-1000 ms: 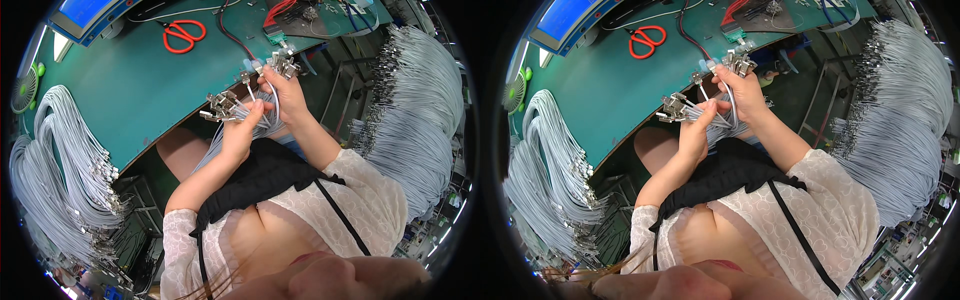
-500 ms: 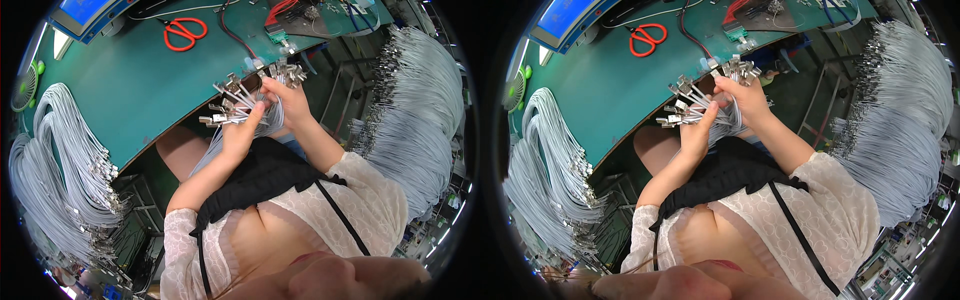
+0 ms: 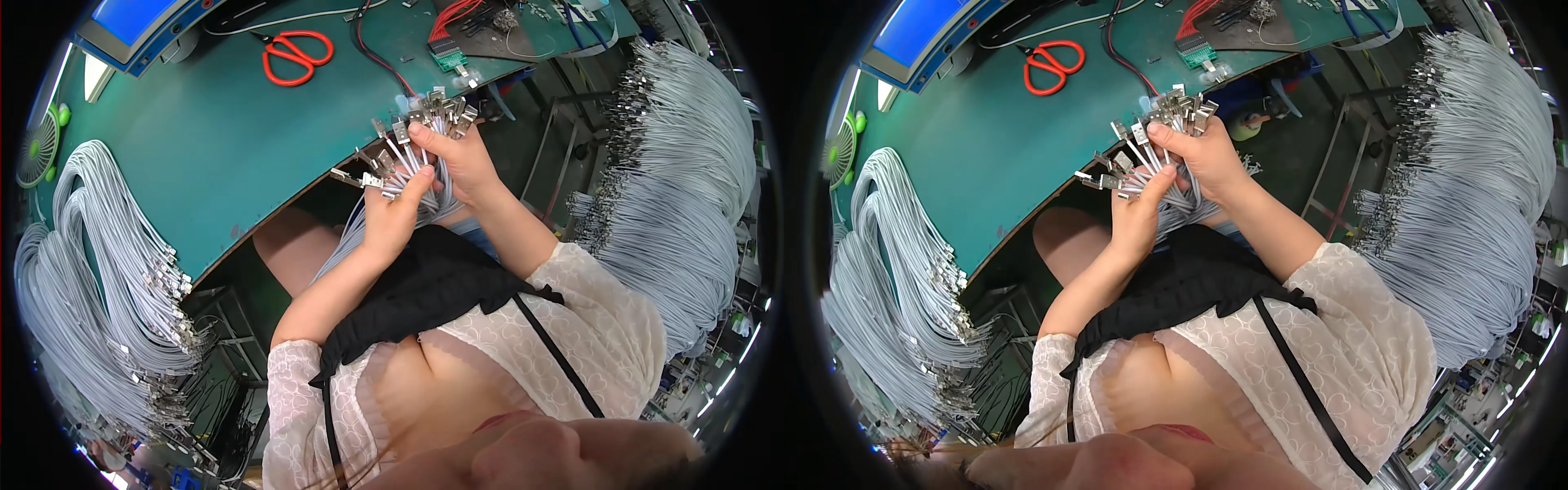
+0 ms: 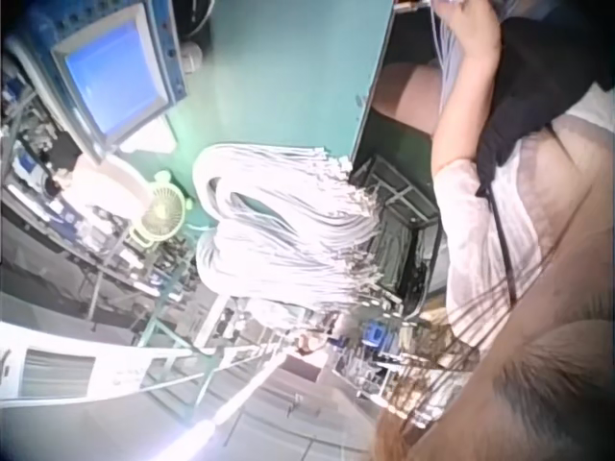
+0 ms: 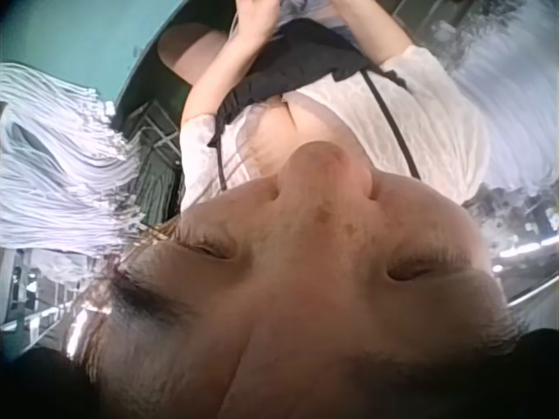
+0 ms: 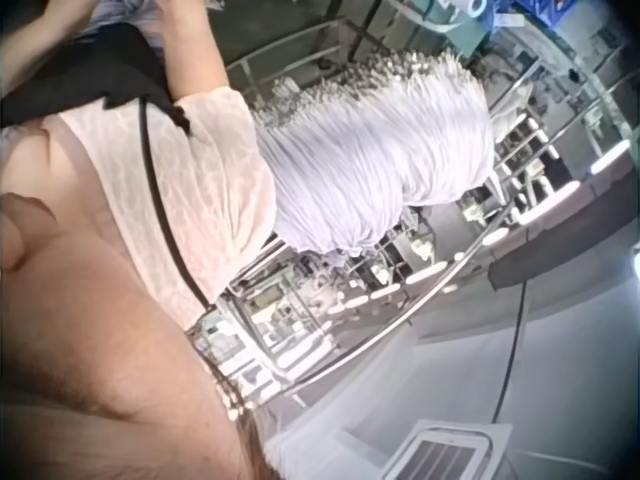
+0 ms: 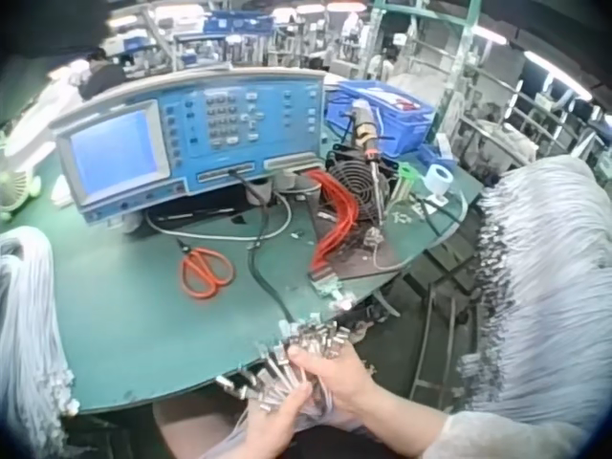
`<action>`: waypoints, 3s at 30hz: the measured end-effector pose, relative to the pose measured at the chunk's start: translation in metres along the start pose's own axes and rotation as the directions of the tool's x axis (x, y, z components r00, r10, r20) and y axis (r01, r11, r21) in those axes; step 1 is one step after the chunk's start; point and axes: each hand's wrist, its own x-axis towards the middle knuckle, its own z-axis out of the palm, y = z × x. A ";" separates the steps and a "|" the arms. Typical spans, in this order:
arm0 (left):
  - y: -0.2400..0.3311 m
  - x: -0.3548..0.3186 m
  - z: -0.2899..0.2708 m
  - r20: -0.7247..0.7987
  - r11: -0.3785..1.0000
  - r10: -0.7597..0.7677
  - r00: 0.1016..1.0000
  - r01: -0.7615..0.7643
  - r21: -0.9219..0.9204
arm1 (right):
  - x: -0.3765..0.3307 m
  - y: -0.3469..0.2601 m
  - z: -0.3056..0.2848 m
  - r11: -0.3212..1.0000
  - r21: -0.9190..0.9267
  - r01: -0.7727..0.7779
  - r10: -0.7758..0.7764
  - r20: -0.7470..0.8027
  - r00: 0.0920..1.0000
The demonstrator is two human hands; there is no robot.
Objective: The person organizes bundles of cables by gathering the wires and aligning the connector ends by hand.
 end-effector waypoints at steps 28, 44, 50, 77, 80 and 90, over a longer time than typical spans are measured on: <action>0.009 0.019 -0.017 0.171 0.976 -0.210 0.963 0.216 -0.020 | 0.001 -0.008 0.002 0.988 0.083 -0.129 0.124 0.068 0.990; 0.002 -0.001 -0.004 -0.019 0.998 -0.059 0.998 0.059 0.009 | -0.004 0.007 -0.005 0.996 0.064 0.059 -0.046 -0.196 0.980; 0.000 0.008 -0.009 0.024 0.989 -0.138 0.990 0.139 -0.056 | -0.002 0.004 -0.001 0.970 0.241 -0.032 0.057 -0.098 0.994; -0.004 0.000 -0.010 0.014 0.990 -0.124 0.992 0.125 -0.070 | -0.002 0.009 -0.010 0.982 0.185 0.047 -0.021 -0.143 0.989; 0.000 0.001 -0.008 0.008 0.991 -0.118 0.993 0.118 -0.070 | 0.002 0.008 -0.005 0.986 0.153 0.068 -0.041 -0.170 0.985; 0.001 -0.002 -0.005 0.010 0.992 -0.078 0.997 0.077 0.100 | -0.007 0.002 0.001 0.967 0.219 -0.128 0.148 -0.082 0.986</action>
